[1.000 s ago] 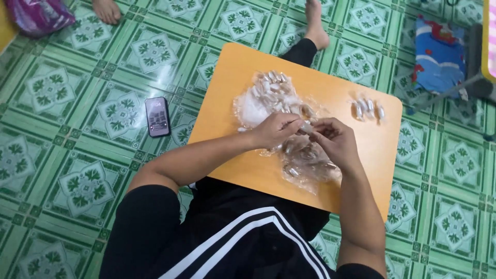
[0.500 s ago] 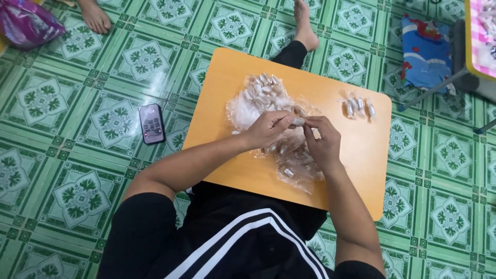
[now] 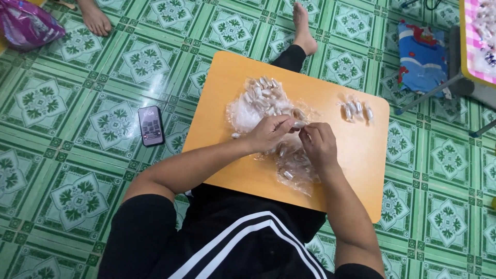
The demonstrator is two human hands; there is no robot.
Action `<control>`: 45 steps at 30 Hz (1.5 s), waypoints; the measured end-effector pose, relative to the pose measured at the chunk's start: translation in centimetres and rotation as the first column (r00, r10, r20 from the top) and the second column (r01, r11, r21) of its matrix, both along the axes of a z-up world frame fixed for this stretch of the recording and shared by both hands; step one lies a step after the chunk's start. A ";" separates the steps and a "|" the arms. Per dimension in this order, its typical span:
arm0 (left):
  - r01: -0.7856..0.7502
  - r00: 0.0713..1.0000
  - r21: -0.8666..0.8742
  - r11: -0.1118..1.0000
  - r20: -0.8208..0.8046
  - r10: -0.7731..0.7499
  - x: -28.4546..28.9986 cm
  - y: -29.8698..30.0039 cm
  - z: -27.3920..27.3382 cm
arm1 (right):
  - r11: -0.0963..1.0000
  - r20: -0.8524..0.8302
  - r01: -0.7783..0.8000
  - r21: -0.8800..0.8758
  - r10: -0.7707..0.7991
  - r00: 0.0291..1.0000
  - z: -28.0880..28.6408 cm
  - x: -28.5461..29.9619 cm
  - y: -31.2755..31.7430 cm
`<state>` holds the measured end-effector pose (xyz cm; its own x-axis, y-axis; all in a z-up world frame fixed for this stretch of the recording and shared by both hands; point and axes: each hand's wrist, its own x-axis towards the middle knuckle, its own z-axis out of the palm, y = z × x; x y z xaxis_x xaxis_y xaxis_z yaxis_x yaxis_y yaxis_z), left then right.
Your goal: Wrapping individual candies in small pieces of plastic wrap on a low table.
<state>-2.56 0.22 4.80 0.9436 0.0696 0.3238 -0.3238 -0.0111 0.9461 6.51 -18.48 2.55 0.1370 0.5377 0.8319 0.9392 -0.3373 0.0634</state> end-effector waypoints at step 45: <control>0.034 0.991 -0.040 0.999 0.130 -0.028 1.3 1.1 -1.5 | 0.968 -0.640 -0.163 0.191 0.249 0.727 0.7 -0.4 -0.5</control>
<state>-1.30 1.37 3.31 0.8960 0.0570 0.4404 -0.4428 0.0400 0.8957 6.15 -18.98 3.24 0.5667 0.5255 0.6346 0.7804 -0.0953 -0.6179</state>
